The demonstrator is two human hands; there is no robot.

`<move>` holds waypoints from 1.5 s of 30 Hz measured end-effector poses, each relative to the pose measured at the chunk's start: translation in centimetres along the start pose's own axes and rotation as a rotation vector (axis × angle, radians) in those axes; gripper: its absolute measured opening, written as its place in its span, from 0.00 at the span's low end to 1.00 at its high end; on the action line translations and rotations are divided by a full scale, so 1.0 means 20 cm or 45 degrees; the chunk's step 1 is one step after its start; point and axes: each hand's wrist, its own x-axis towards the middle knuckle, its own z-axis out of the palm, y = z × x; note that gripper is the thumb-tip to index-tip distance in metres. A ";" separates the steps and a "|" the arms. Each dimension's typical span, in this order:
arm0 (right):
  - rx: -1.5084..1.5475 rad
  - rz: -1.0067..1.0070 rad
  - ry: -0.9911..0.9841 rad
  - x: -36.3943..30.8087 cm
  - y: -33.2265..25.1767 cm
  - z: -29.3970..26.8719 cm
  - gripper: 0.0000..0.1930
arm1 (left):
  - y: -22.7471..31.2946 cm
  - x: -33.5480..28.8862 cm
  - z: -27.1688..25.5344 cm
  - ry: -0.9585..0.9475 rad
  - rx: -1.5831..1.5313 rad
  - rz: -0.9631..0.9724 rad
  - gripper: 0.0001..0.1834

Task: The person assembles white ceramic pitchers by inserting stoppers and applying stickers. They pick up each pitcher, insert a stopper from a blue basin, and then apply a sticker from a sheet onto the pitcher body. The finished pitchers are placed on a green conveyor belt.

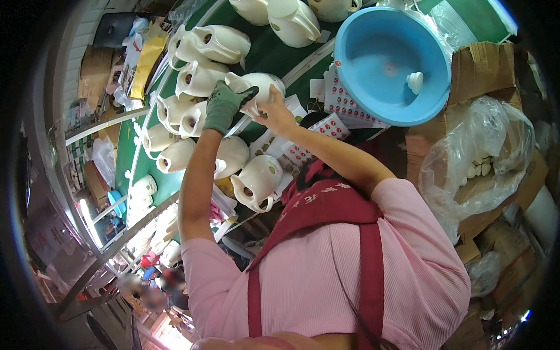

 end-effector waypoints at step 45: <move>-0.199 -0.230 -0.637 0.28 0.12 -0.38 0.39 | 0.02 -0.01 -0.14 -0.303 1.065 1.263 0.28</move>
